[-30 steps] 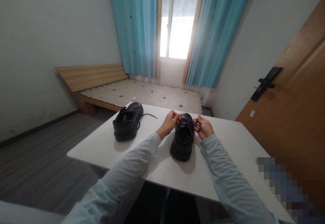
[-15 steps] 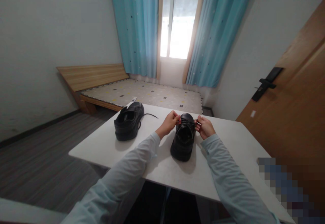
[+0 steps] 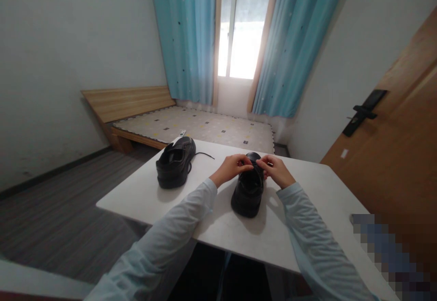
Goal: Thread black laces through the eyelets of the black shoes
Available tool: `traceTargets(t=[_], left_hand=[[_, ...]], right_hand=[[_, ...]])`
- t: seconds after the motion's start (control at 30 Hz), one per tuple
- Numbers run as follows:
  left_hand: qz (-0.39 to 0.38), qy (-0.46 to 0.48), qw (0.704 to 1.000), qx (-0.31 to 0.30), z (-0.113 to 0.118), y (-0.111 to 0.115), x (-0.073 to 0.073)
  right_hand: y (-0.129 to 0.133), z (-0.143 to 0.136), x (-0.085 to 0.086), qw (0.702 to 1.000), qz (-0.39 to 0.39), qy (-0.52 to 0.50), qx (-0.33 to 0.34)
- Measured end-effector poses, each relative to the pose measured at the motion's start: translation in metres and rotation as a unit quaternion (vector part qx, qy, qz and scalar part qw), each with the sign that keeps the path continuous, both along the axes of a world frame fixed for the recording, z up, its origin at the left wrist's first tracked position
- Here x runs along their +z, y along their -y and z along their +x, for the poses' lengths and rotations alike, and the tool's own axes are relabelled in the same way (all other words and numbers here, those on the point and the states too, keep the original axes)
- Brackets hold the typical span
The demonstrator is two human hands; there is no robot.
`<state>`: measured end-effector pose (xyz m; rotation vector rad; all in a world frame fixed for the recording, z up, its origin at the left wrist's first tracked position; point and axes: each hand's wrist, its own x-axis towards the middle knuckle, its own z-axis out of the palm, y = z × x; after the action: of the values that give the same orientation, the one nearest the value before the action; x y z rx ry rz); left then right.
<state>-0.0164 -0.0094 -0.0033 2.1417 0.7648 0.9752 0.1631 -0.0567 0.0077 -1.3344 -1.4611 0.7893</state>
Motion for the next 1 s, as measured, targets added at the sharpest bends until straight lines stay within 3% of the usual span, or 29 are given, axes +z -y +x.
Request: traceTargets(t=[0.17,0.6,0.87,1.0], left_hand=[[0.034,-0.017,0.999,0.017,0.002,0.005,0.005],[0.067,0.005,0.996,0.059,0.0,0.001,0.002],[0.03,-0.051,0.993,0.099,-0.014,0.0,0.011],[0.004,-0.064,0.997,0.04,-0.021,-0.002,0.013]], right_hand=[[0.003,-0.004,0.004,0.994,0.025,0.11,0.002],[0.005,0.012,0.013,0.974,0.117,0.192,-0.039],[0.012,0.023,0.021,0.995,0.013,0.096,-0.008],[0.015,0.022,0.024,0.997,-0.052,0.044,0.044]])
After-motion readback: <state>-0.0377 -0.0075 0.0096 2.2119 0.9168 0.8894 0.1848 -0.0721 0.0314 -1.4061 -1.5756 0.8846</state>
